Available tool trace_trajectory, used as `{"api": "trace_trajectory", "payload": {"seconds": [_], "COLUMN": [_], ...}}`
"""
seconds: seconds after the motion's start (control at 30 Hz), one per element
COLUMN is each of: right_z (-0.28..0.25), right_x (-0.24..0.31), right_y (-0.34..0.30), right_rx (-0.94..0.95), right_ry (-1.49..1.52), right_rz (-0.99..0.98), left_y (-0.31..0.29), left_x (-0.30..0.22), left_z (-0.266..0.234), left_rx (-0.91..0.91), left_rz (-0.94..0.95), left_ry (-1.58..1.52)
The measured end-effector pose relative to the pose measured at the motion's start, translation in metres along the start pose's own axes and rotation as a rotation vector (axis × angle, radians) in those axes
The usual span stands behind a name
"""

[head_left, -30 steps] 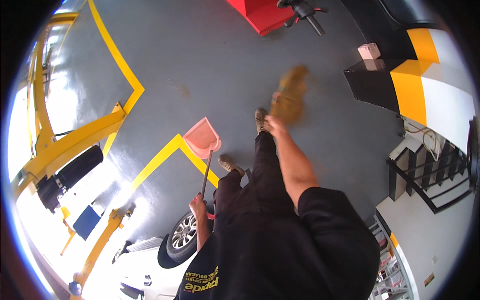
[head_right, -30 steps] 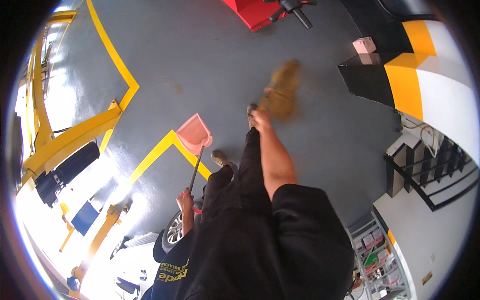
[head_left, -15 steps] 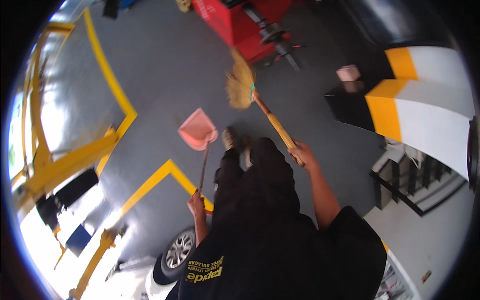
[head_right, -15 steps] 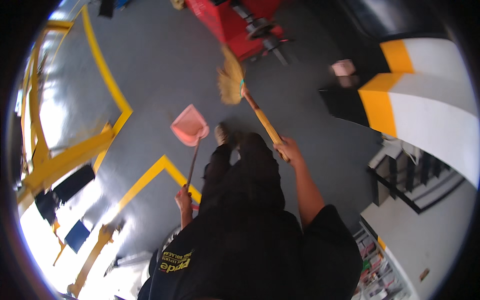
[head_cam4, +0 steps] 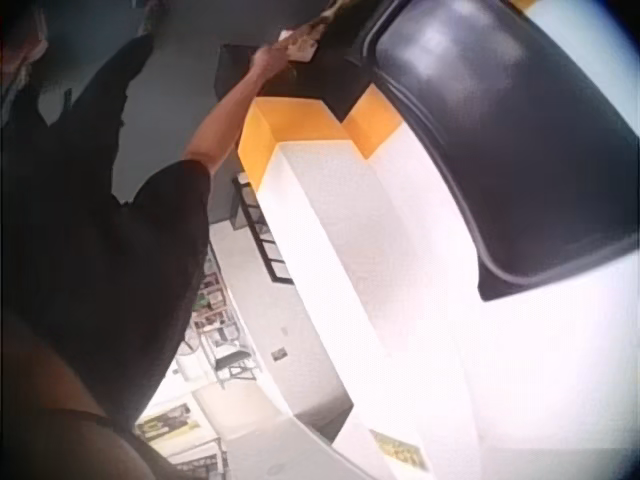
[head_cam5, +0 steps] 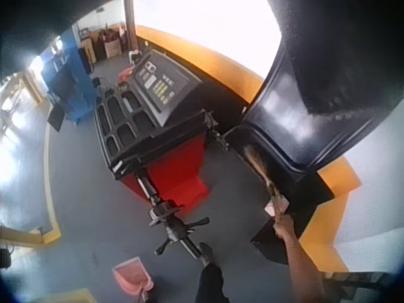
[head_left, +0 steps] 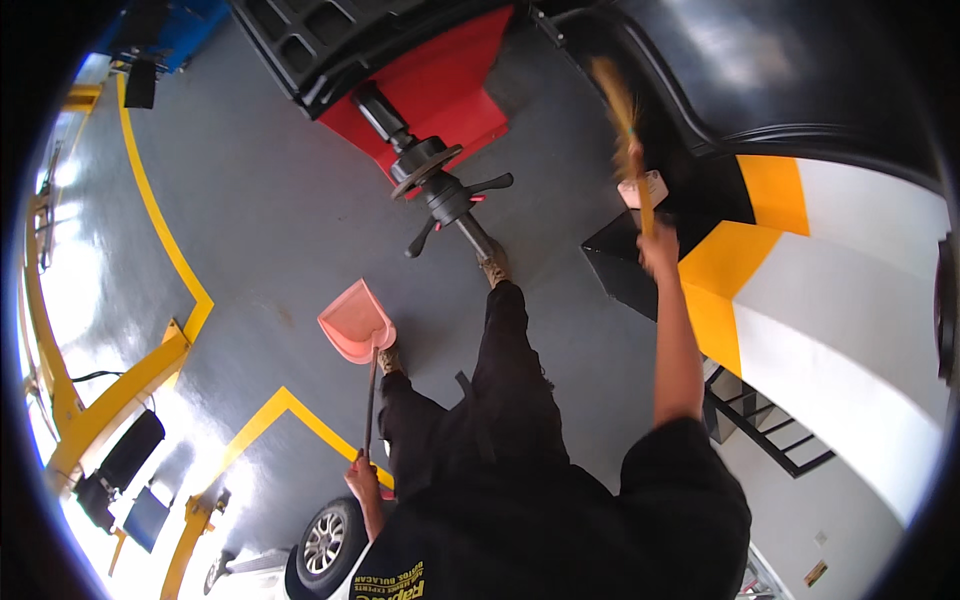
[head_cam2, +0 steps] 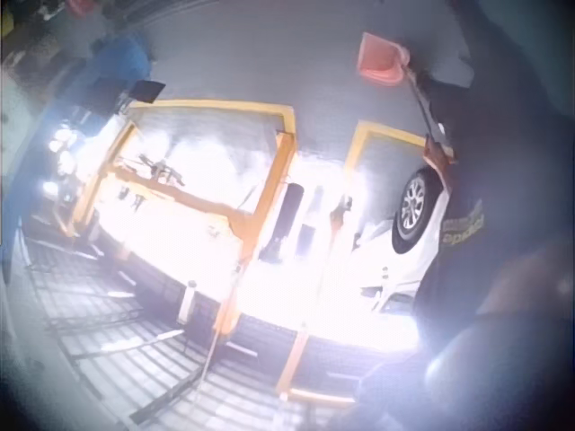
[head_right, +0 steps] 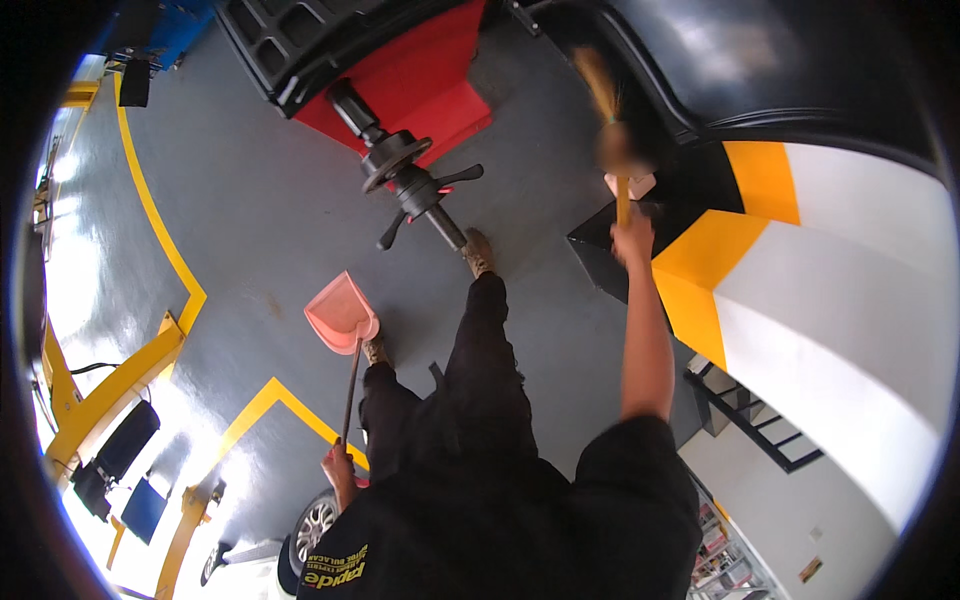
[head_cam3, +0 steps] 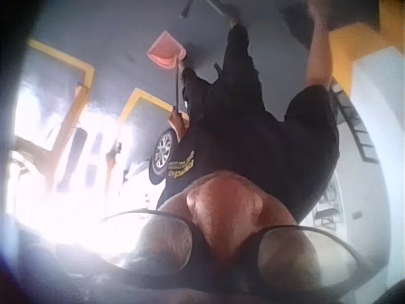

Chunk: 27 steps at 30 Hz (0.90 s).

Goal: The person sweeps the floor of an auto repair garage using a broom and dustpan. They move around vehicles and equipment, sweeping debris into the dustpan.

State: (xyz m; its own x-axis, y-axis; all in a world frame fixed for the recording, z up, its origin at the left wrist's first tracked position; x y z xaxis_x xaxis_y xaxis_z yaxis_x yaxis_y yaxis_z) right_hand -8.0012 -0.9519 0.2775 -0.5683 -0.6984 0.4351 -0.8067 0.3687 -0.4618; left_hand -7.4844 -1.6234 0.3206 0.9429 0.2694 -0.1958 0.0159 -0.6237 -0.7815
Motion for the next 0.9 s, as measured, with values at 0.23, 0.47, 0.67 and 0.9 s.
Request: {"api": "trace_trajectory", "payload": {"seconds": [0.23,0.47,0.67,0.9], "right_z": [0.111,0.174,-0.059,-0.062], "right_x": [-0.011,0.038,0.021,0.008], "right_y": [0.237,0.003,0.035,0.193], "right_rx": [0.174,0.538,0.332,0.147], "right_ry": [-0.272,0.213,0.191,-0.169], "right_rz": [0.033,0.221,0.050,-0.131], "left_y": [-0.120,-0.166,-0.153,-0.165], "left_x": [-0.073,-0.099,-0.106,-0.114], "left_z": [0.133,0.142,0.187,0.206], "left_rx": [-0.056,-0.080,-0.030,-0.027], "left_rz": [0.041,-0.135,-0.175,-0.190], "left_ry": [0.214,0.099,0.033,-0.108]}}
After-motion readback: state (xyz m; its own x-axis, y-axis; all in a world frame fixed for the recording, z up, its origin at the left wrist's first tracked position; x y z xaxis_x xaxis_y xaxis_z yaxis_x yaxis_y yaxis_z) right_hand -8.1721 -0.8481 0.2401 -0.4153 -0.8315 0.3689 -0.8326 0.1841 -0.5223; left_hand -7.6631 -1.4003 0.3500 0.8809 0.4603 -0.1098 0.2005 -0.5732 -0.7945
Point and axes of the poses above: each hand's wrist, its own y-axis towards the middle knuckle, its own z-axis out of the palm, x = y × z, the point moved 4 cm from there along y, towards the middle knuckle, and after that the axes turned 9 degrees about -z, right-handed, at the moved point
